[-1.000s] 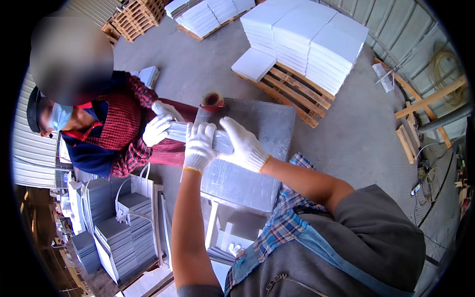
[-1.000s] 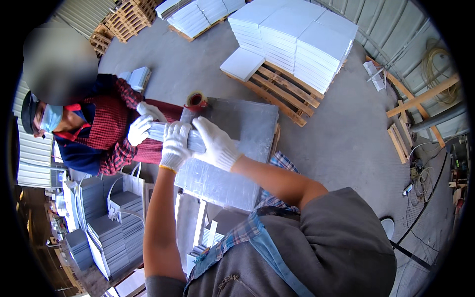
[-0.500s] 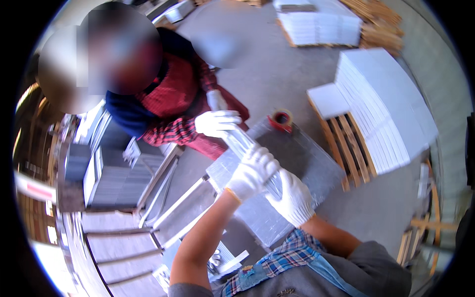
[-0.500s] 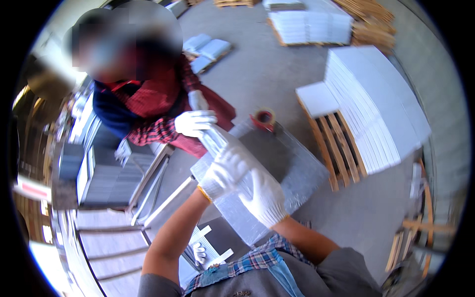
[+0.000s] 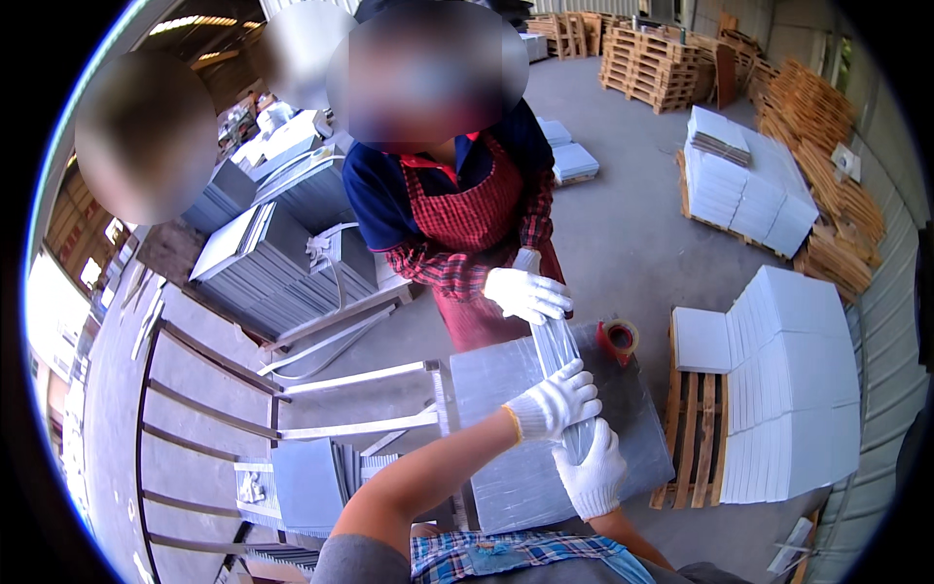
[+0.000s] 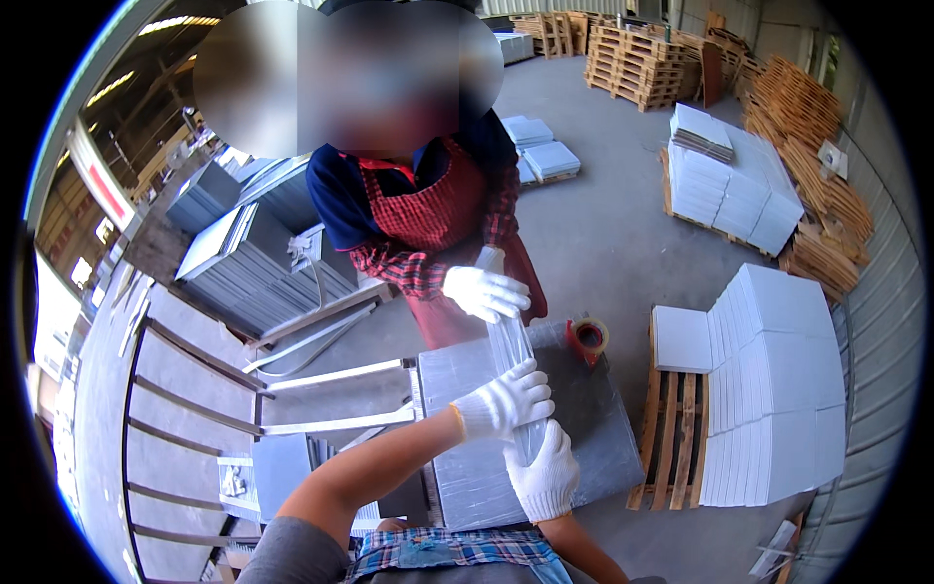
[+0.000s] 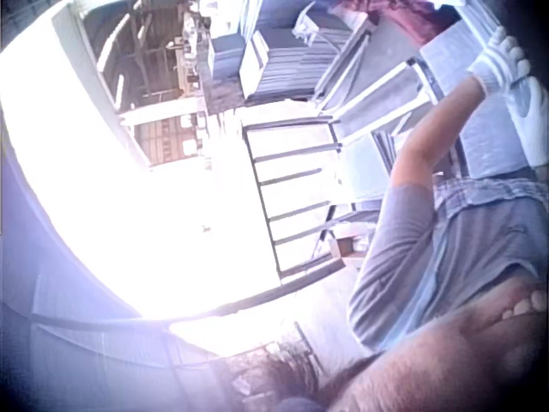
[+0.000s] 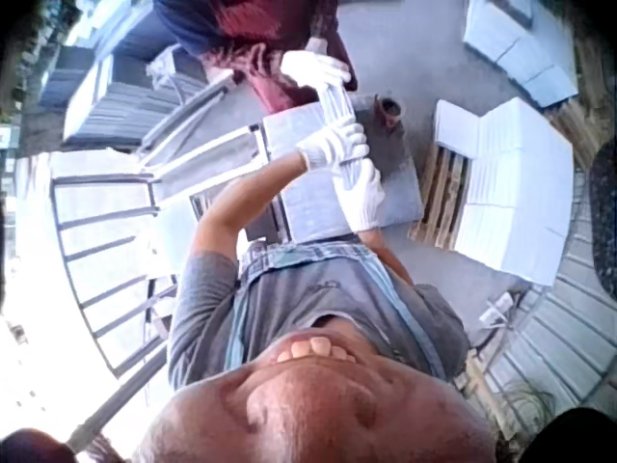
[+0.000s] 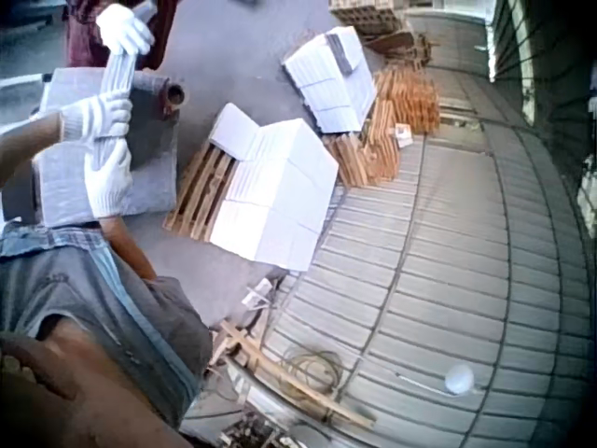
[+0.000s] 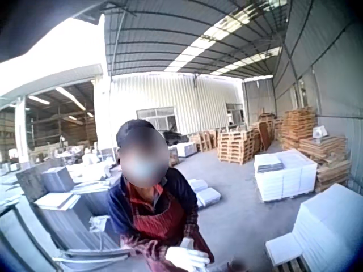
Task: The person places plastic sheets between gray rectangular panels and stacks them on a wooden pallet. A coworker assists by handing over panels and applying tape to secure the stack. The person continues to separate and stack the panels one by one.
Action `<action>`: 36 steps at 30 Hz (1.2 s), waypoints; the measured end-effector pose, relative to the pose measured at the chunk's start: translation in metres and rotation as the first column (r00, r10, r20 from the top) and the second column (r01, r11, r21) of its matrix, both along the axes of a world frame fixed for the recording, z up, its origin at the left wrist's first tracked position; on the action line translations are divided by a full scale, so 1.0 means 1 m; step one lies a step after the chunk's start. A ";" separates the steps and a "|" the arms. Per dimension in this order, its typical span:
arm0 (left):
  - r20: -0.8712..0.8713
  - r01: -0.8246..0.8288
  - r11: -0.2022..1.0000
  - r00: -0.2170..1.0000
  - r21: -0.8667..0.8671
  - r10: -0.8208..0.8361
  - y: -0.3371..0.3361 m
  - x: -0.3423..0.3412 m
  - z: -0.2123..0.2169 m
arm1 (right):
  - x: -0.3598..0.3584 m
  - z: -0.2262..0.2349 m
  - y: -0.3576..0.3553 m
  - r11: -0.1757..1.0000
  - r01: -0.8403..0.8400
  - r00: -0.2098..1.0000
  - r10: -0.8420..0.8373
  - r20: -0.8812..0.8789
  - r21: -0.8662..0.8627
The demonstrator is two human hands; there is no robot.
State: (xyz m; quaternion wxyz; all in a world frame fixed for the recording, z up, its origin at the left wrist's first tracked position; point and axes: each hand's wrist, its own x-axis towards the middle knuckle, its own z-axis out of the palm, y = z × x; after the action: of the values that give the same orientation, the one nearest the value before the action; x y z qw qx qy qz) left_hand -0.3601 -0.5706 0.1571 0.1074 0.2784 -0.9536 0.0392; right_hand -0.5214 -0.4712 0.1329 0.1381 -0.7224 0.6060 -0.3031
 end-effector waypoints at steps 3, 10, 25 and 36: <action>0.003 -0.014 1.000 1.000 0.003 0.014 0.003 0.003 0.003 | 0.004 0.002 0.001 1.000 0.004 1.000 -0.004 -0.020 0.020; 0.013 -0.014 1.000 1.000 0.015 0.014 -0.002 0.000 -0.001 | 0.002 0.002 0.000 0.999 0.031 0.999 -0.030 -0.040 0.026; 0.044 -0.038 0.999 0.998 0.026 0.036 0.003 0.005 0.002 | 0.024 0.050 -0.005 0.957 0.146 0.869 -0.002 -0.494 0.251; 0.008 -0.014 0.994 1.000 -0.108 0.015 0.007 0.007 -0.012 | 0.031 0.036 -0.010 0.933 0.170 0.920 -0.035 -0.391 0.317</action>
State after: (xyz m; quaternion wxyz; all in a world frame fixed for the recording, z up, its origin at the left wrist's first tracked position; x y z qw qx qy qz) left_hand -0.3527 -0.5638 0.1450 0.1180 0.2789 -0.9486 0.0925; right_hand -0.4900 -0.4810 0.1687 0.1265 -0.6986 0.7022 -0.0538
